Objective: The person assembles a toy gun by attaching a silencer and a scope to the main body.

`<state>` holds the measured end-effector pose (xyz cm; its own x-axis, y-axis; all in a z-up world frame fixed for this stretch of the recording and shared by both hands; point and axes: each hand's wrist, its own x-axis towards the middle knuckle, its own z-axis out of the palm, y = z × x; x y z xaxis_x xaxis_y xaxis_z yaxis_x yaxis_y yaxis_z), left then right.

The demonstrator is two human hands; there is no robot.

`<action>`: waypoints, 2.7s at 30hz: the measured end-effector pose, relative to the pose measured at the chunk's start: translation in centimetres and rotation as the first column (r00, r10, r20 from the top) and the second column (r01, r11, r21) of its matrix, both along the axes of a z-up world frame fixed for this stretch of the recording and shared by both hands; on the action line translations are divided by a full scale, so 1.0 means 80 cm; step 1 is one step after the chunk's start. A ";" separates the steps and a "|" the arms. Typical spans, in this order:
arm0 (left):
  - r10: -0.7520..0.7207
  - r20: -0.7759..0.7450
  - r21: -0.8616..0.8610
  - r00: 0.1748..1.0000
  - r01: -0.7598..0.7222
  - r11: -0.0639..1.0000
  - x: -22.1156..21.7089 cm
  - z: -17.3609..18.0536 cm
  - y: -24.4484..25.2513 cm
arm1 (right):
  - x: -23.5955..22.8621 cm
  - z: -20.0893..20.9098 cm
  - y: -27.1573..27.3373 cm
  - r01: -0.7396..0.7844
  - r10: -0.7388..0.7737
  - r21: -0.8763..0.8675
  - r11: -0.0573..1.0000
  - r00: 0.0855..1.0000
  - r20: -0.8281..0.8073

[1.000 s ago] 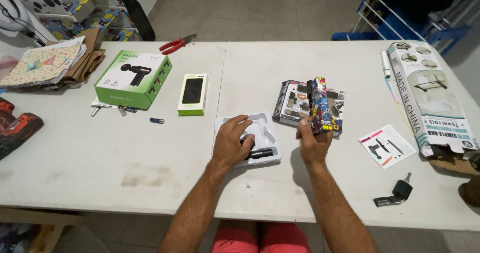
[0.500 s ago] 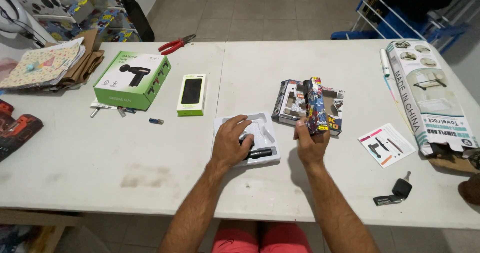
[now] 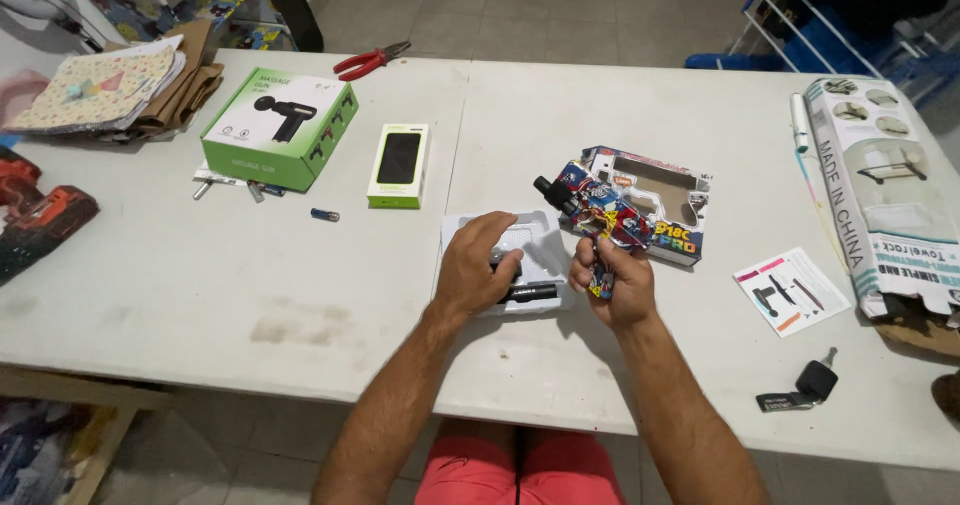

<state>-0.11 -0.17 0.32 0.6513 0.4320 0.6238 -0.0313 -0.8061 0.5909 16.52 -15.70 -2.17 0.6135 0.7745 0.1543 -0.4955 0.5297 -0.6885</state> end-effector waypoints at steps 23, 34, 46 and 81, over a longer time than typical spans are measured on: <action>-0.039 0.273 -0.447 0.961 0.162 0.880 0.002 0.010 -0.019 | -0.021 -0.023 0.007 -0.334 0.337 0.076 0.940 0.941 -0.035; 0.103 0.315 -0.521 0.943 0.081 0.850 0.008 -0.003 -0.019 | -0.036 -0.023 0.010 -0.370 0.371 0.072 0.926 0.929 -0.006; 0.176 0.219 -0.406 0.960 -0.074 0.911 -0.007 0.023 -0.005 | -0.036 -0.017 0.005 -0.175 0.174 0.060 0.983 0.985 0.012; 0.221 -0.695 0.172 0.684 -0.139 0.975 -0.027 0.032 0.007 | -0.044 0.002 0.010 0.234 -0.005 -0.387 0.892 0.861 0.508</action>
